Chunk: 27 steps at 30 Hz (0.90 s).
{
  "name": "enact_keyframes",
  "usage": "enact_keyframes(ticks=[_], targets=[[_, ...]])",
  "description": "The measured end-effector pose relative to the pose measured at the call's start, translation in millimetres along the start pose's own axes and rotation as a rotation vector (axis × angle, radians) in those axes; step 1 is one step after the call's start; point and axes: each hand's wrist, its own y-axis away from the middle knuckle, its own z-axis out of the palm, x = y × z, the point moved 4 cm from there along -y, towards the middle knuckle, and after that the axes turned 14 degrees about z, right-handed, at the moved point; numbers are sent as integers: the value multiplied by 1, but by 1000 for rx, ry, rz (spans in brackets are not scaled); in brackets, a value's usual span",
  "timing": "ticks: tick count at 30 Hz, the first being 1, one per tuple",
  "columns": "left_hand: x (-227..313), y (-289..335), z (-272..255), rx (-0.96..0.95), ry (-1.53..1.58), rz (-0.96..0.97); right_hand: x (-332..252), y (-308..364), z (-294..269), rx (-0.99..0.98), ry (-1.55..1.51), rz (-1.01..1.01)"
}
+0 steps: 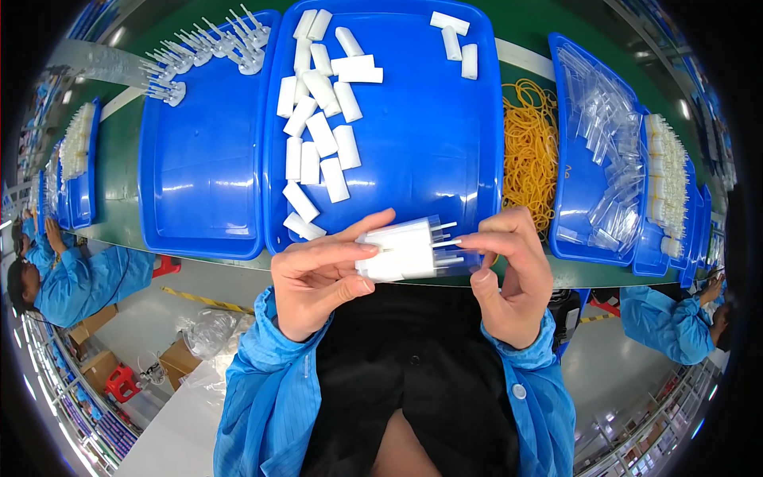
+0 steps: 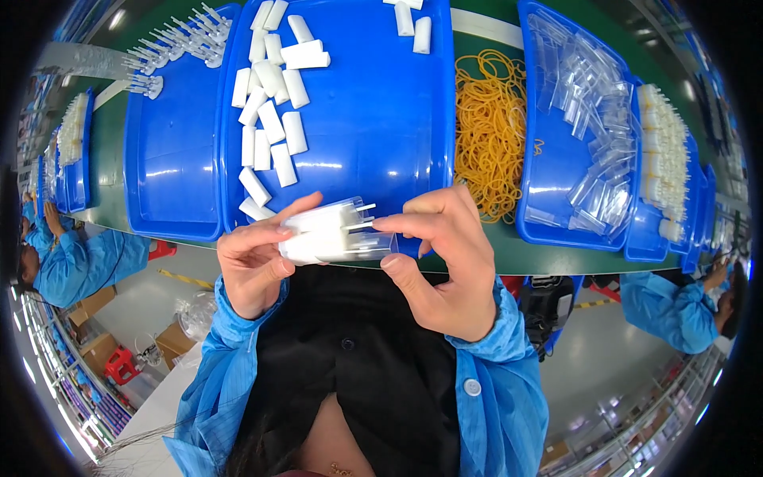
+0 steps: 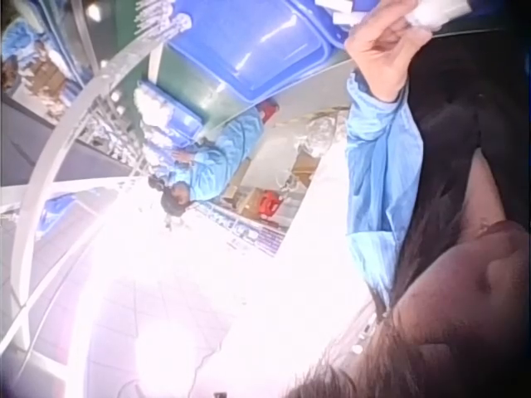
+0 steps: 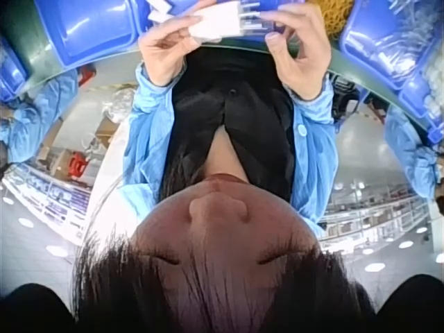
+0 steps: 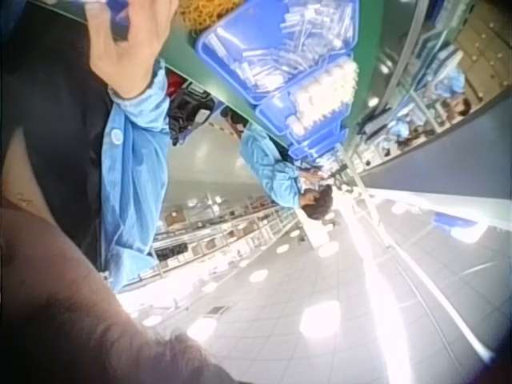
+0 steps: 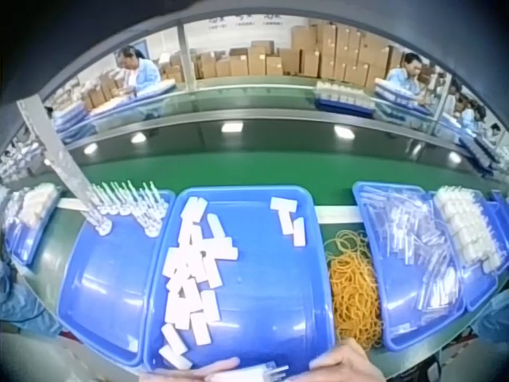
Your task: The person assembles components at a workstation by fitting white sleeves onto the prongs of a base, sliding clear plastic caps over them, securing the bundle with a rubber band, and placing the finished unit onto a tray.
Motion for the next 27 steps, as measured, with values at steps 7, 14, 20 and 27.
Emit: enact_keyframes(ticks=[7,14,20,27], targets=[[9,-4,9,39,-135,-72,-3,-1,-3,-67,19,-66],[8,-2,12,7,-152,-24,-2,1,5,-96,-33,-75],[6,-2,14,7,-157,-15,1,2,10,-100,-59,-84],[2,-6,13,-7,-135,-36,4,1,8,-60,-10,-78]])
